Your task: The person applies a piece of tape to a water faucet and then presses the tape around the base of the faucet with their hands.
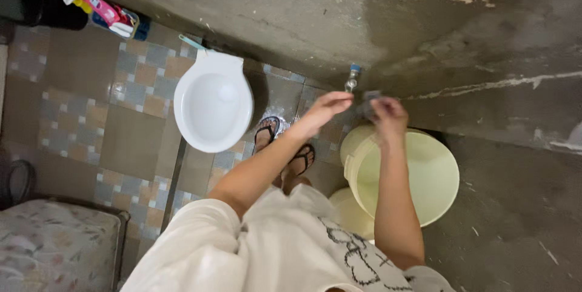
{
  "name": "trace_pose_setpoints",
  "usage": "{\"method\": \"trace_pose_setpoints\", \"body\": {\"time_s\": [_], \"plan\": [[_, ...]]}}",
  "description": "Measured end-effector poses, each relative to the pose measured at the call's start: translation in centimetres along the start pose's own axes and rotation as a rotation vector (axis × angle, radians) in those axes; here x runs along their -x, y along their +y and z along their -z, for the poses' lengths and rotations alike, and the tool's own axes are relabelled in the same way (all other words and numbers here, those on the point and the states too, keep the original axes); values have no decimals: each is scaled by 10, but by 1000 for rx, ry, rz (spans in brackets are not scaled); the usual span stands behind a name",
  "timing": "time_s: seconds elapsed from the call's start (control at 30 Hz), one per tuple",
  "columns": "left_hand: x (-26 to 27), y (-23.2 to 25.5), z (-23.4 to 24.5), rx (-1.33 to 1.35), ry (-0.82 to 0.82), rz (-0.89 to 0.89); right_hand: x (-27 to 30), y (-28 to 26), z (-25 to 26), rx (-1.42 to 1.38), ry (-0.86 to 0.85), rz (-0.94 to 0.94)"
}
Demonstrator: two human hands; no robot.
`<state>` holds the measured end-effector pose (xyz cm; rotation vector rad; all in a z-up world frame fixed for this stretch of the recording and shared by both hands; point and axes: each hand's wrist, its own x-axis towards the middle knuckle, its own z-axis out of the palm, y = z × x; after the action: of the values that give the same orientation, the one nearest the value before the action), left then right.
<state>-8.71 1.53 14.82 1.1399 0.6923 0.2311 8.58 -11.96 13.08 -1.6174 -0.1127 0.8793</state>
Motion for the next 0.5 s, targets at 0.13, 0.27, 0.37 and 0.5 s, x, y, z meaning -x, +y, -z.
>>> {"method": "trace_pose_setpoints", "body": {"time_s": [0.13,0.27,0.37,0.5], "plan": [[34,-47,49,97,193,164,-45,6,15,-17,-27,-124],[49,-84,87,4,291,196,-108,27,-23,-61,-179,-190],[41,-89,100,-47,268,160,-122,31,-50,122,-60,-322],[27,-82,102,-161,171,197,-124,26,-64,218,70,-393]]}}
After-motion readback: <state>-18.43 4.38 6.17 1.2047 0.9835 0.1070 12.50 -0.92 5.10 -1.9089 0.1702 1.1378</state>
